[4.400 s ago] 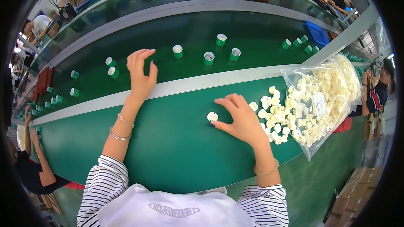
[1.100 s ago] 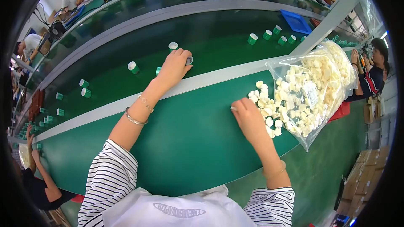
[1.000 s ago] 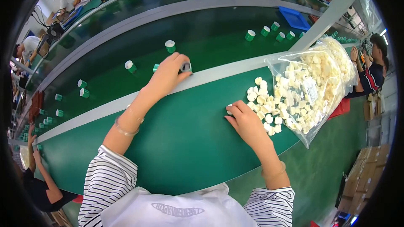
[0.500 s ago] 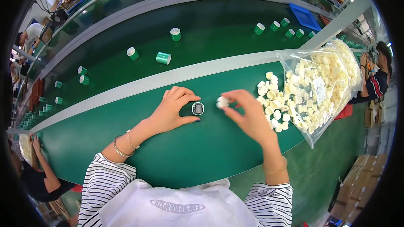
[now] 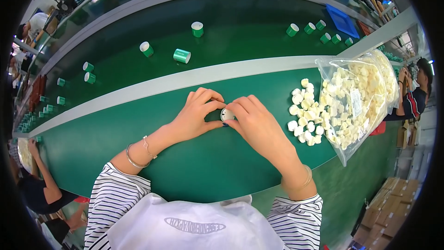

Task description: The person assembles small electronic parts by hand, placing white circular components into green and black bases on a production conveyor line.

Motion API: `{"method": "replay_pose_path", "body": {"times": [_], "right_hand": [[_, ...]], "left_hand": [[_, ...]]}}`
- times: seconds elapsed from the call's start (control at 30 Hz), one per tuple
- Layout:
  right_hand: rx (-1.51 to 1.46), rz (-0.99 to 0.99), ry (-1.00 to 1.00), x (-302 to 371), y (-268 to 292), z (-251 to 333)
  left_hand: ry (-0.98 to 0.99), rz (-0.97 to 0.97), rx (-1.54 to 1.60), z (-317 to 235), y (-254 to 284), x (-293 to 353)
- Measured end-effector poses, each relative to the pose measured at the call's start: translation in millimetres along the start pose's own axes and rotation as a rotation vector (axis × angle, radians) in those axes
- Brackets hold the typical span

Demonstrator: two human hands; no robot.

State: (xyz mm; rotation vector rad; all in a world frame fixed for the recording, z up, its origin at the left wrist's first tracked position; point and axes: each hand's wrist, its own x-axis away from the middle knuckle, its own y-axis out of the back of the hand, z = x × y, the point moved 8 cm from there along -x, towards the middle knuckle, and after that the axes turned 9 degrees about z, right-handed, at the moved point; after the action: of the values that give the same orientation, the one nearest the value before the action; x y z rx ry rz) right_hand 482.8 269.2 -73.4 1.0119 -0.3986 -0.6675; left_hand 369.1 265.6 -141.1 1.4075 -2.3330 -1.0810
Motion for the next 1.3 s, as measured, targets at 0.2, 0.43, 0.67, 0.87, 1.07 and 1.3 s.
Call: {"method": "replay_pose_path", "body": {"times": [0.2, 0.43, 0.67, 0.87, 1.07, 1.3], "right_hand": [[0.147, 0.106, 0.030, -7, -8, 0], [-0.017, 0.006, 0.171, 13, 1, -9], [0.112, 0.109, 0.246, 14, -4, -3], [0.104, 0.192, 0.206, 10, -8, -7], [0.109, 0.142, 0.187, 14, -3, -10], [0.221, 0.174, 0.178, -10, -12, -10]], "left_hand": [[-0.007, -0.003, 0.003, 1, -2, -2], [-0.016, -0.002, 0.018, 0, -5, -6], [-0.038, -0.024, 0.001, 0, -5, -6], [-0.028, -0.021, -0.003, 2, -9, -7], [-0.023, -0.007, -0.008, 1, -12, -11], [-0.039, -0.017, -0.054, 1, -12, -14]]}}
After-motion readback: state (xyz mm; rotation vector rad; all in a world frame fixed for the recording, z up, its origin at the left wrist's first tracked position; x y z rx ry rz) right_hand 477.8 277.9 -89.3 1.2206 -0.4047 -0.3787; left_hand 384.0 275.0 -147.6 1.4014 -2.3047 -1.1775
